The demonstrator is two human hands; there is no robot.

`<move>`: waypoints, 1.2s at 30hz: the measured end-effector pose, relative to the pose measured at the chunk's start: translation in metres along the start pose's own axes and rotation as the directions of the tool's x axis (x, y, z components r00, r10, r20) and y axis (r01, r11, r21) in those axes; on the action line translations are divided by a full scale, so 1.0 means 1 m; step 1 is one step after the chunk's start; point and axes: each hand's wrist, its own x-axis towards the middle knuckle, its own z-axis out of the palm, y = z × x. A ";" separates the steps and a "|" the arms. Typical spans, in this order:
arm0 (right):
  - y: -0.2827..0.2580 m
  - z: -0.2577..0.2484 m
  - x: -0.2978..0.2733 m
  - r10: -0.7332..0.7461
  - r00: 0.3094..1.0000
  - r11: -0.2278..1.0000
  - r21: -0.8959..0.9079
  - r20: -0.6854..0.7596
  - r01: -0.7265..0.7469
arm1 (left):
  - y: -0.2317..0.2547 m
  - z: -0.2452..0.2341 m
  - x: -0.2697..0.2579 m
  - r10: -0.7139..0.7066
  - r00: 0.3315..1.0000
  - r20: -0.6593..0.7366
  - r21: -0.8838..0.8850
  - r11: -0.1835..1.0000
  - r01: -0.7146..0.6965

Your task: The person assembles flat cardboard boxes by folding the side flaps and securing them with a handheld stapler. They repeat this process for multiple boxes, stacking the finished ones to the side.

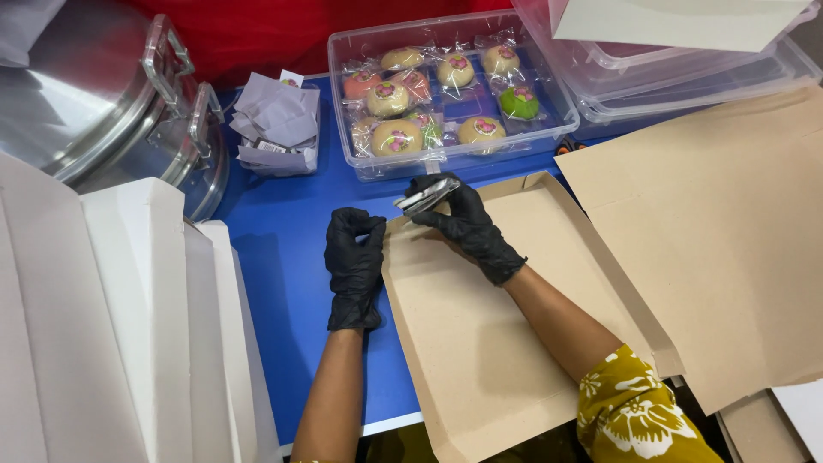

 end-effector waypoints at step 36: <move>0.004 0.015 0.027 -0.007 0.936 0.871 -0.458 0.352 0.178 | -0.032 0.002 0.015 0.017 0.992 0.123 -0.292 0.956 0.020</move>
